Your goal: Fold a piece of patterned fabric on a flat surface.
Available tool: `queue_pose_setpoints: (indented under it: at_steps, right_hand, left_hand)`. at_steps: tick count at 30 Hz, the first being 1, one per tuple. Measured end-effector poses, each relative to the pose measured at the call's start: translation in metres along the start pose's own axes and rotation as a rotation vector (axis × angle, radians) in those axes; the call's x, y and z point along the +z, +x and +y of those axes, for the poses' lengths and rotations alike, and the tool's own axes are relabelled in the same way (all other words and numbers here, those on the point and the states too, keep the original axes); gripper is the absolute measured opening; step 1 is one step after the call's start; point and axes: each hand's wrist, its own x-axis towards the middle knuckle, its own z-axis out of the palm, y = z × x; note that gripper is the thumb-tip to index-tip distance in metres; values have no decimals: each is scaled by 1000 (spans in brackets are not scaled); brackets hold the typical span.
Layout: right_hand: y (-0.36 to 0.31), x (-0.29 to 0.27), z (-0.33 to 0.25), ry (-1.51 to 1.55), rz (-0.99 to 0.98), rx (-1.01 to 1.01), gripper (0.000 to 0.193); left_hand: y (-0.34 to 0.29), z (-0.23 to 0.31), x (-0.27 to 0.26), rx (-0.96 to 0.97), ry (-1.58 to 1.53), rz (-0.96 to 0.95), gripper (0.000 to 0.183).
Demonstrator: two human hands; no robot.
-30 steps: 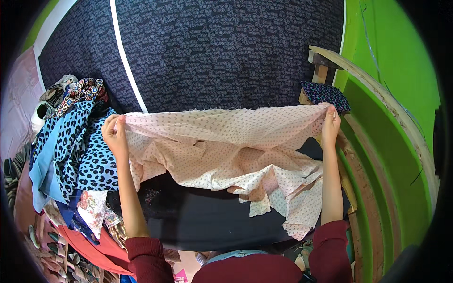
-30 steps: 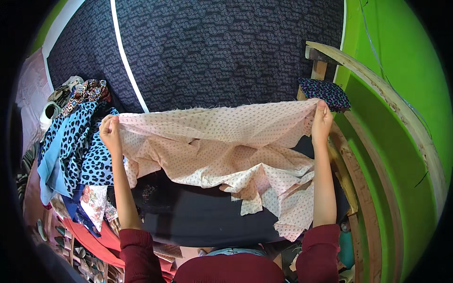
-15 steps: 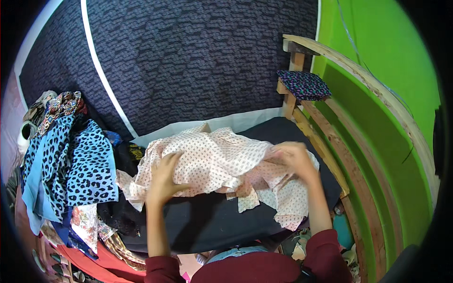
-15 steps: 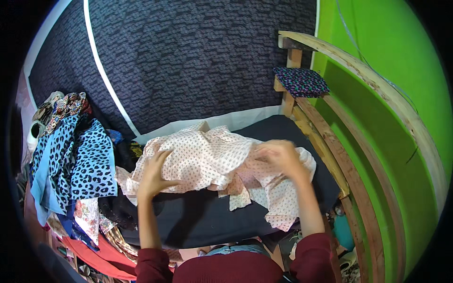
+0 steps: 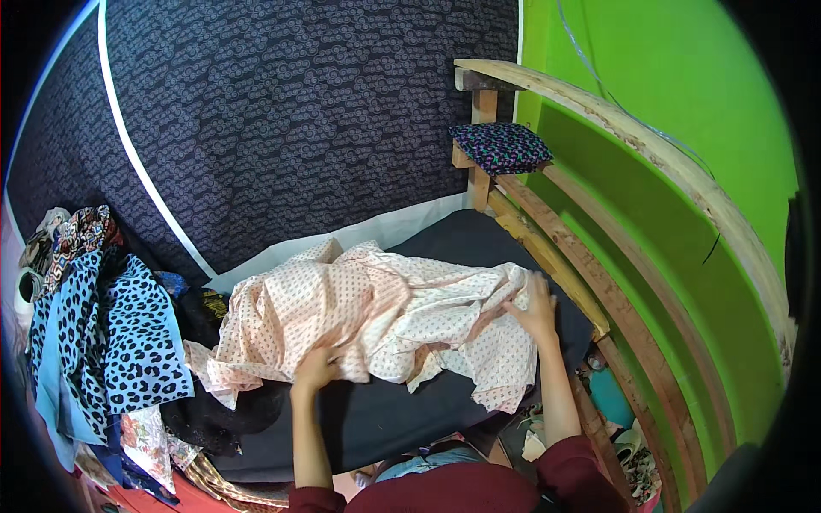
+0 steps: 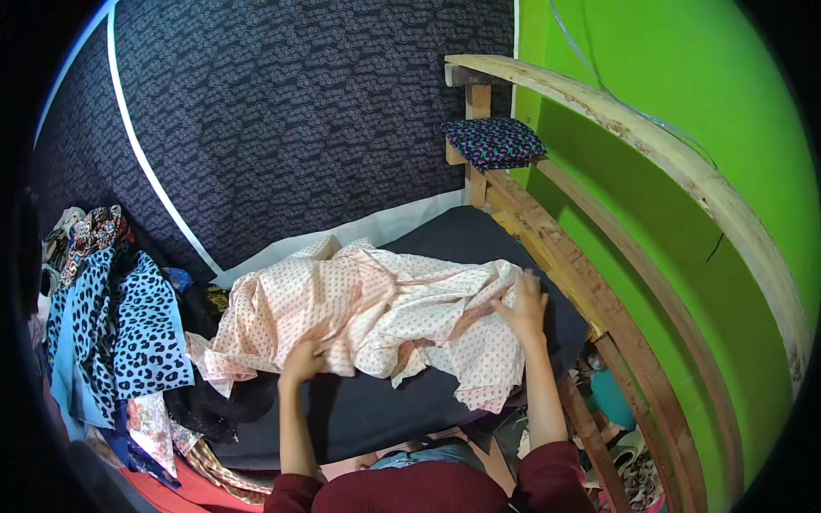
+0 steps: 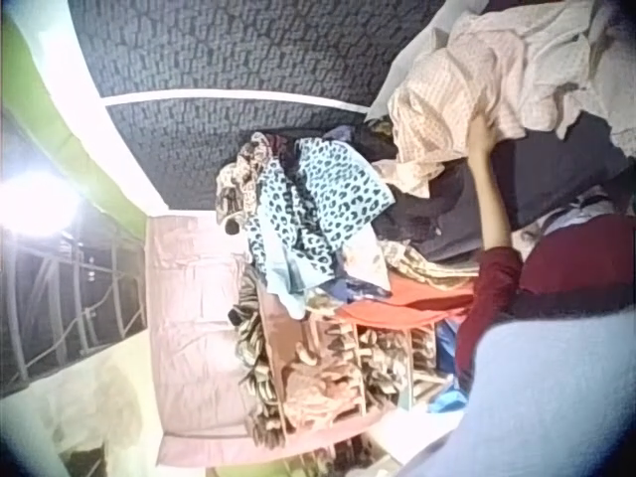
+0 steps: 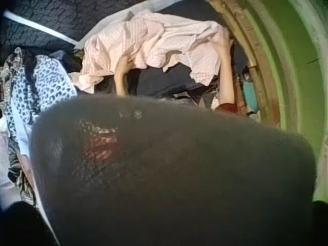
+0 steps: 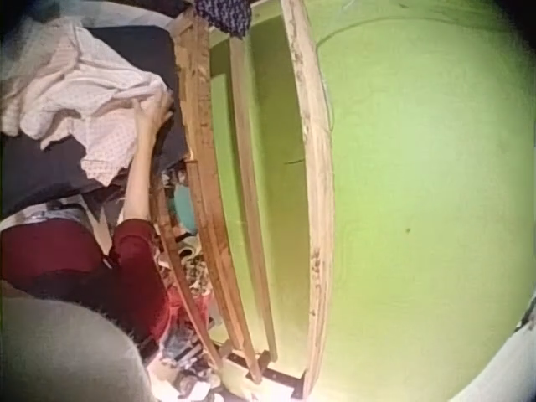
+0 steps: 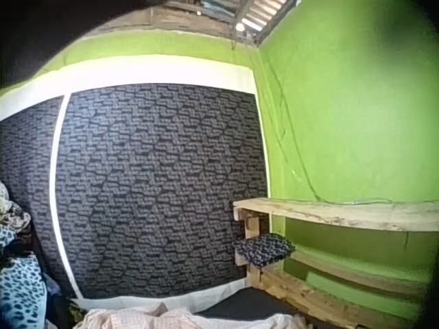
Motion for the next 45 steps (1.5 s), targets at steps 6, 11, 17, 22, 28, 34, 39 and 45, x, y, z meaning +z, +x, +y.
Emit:
queue_pose_setpoints:
  at_steps: [6,11,17,22,28,34,39,45]
  right_hand:
    - [6,26,39,322,-247,342,47]
    - [-12,-7,-54,905,71,124,26]
    - [-106,-33,-167,922,-493,-852,35]
    - [-129,-14,-164,844,-890,-989,32]
    - [-115,-30,-159,836,-1368,-611,40]
    - [-110,-38,-153,529,-942,-733,53]
    - [-124,-27,-132,641,-1072,-665,33]
    - [-119,-64,-119,1032,-1118,-257,24]
  left_hand:
    - [-44,-41,-6,-272,-160,-14,17]
    - [-69,-22,5,-365,-867,403,31]
    - [-72,37,8,-388,-1212,415,48]
    - [-61,44,56,-402,-1189,284,59]
    - [-74,15,75,-231,-862,364,30]
    - [-80,30,47,-469,-1430,593,24]
    - [-91,23,48,-383,-1561,625,59]
    - [-123,30,54,1,-842,313,24]
